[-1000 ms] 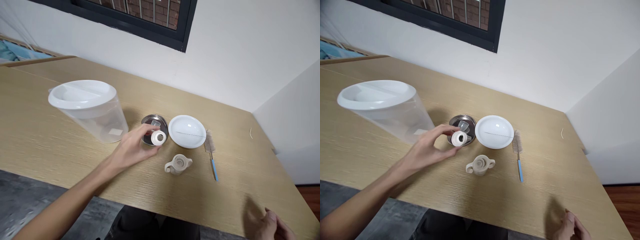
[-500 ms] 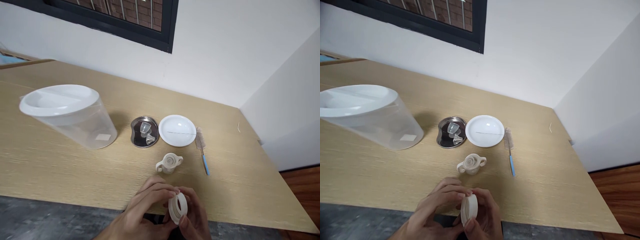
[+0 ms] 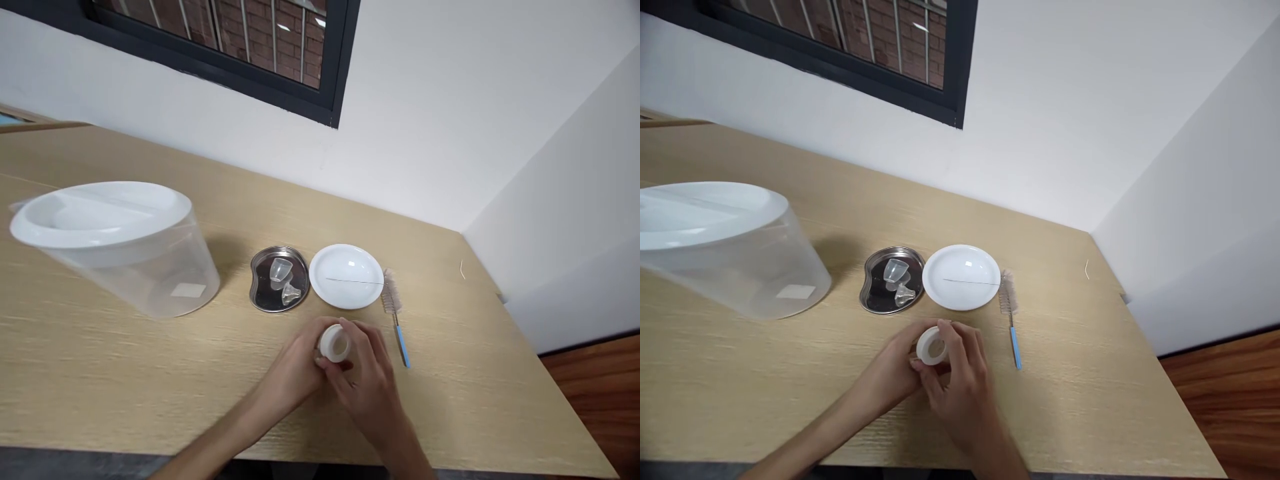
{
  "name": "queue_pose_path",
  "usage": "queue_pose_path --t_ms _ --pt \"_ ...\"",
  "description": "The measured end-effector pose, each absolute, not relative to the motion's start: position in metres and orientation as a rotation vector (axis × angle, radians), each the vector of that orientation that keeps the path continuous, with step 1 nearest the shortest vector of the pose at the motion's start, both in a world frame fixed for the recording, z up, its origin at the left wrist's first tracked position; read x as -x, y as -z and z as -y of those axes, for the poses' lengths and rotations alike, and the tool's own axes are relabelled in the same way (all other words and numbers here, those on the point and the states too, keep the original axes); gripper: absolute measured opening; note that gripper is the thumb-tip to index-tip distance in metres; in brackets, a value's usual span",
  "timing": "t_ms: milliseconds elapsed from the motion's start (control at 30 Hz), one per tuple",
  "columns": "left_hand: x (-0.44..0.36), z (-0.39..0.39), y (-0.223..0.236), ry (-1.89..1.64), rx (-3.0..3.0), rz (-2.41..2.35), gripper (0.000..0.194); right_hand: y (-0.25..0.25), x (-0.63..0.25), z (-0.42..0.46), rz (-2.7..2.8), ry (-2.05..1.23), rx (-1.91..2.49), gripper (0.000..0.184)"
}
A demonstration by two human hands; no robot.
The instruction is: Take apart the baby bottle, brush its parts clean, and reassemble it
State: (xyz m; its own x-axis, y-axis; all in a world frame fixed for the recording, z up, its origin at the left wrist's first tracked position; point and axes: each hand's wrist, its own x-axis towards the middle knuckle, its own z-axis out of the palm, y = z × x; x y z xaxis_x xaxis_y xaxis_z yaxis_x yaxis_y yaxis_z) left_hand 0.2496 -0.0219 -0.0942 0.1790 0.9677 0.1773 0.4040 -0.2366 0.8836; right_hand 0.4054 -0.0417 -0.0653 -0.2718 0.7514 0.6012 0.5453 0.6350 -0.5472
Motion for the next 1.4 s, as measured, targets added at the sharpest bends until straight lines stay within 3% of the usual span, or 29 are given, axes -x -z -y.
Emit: queue_pose_path --t_ms 67,267,433,700,1000,1400 --pt "-0.249 0.019 0.096 -1.026 -1.684 -1.276 0.04 0.067 -0.406 0.038 1.972 -0.3 1.039 0.047" --pt "-0.243 0.005 0.109 -1.088 -1.554 -0.984 0.069 0.063 -0.415 0.029 2.097 -0.431 1.031 0.045" --pt "-0.24 -0.005 0.11 -1.041 -1.643 -0.825 0.076 0.062 -0.421 0.02 2.141 -0.54 1.068 0.042" --pt "-0.245 -0.011 0.118 -1.134 -1.64 -0.733 0.063 0.049 -0.426 0.007 2.209 -0.768 1.166 0.043" --pt "-0.244 -0.006 0.113 -1.142 -1.615 -0.746 0.062 0.031 -0.43 -0.009 2.321 -0.988 1.12 0.049" --pt "-0.222 -0.016 0.109 -1.127 -1.653 -0.847 0.066 0.049 -0.414 -0.019 2.385 -0.809 0.968 0.051"
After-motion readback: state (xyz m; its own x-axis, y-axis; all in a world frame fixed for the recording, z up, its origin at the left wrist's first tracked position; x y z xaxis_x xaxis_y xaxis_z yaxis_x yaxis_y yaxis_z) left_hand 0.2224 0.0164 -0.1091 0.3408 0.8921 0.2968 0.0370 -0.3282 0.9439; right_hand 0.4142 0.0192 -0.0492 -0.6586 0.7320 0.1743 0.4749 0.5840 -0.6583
